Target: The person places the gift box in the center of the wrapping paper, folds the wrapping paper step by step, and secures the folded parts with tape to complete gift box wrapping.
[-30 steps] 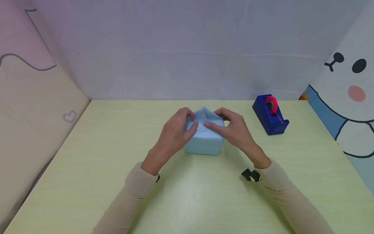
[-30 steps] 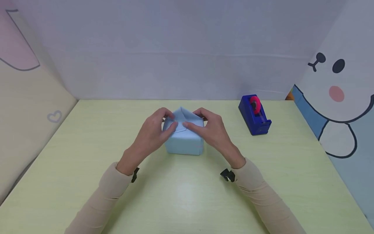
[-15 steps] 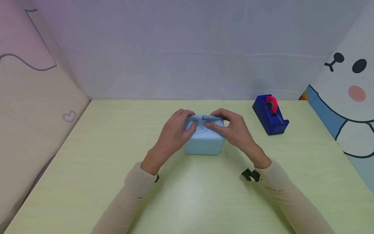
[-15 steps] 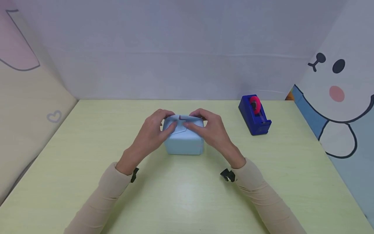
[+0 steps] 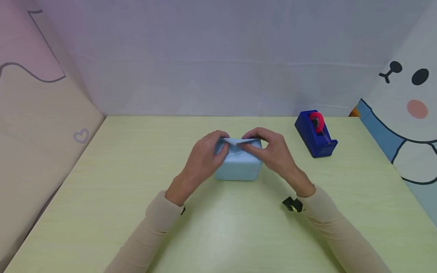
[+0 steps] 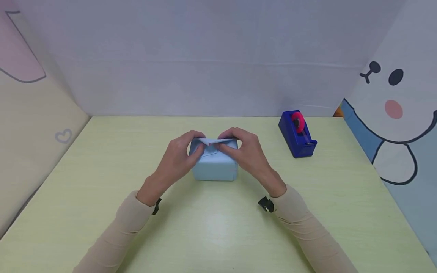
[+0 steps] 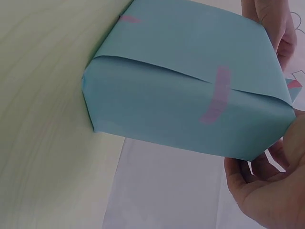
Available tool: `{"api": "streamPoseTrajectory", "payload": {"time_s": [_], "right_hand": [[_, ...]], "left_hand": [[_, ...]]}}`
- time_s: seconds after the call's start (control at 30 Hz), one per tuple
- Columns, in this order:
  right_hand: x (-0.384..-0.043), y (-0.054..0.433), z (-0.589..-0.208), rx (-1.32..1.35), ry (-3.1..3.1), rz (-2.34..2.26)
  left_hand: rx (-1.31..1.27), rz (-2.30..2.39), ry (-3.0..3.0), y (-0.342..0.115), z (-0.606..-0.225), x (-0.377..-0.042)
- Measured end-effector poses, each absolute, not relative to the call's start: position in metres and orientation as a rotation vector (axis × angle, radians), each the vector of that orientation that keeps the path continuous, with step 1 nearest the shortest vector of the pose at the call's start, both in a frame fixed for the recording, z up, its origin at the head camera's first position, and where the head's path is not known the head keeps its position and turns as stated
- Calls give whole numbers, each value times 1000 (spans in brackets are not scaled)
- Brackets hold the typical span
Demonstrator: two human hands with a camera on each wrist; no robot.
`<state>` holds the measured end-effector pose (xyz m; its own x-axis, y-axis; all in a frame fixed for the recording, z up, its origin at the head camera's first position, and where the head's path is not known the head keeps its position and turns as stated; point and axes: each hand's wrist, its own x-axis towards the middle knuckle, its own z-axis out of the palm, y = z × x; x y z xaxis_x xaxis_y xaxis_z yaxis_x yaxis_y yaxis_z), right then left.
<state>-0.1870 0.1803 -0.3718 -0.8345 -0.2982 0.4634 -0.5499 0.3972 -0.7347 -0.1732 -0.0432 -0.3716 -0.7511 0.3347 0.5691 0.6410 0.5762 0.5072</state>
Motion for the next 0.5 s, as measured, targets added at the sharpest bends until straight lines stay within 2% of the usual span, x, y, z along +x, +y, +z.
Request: {"api": "streamPoseTrajectory", "payload": {"time_s": [0.5], "right_hand": [[-186, 184, -370, 742, -2494, 1422]], "left_hand": [[-844, -1230, -2447, -52, -380, -175]]}}
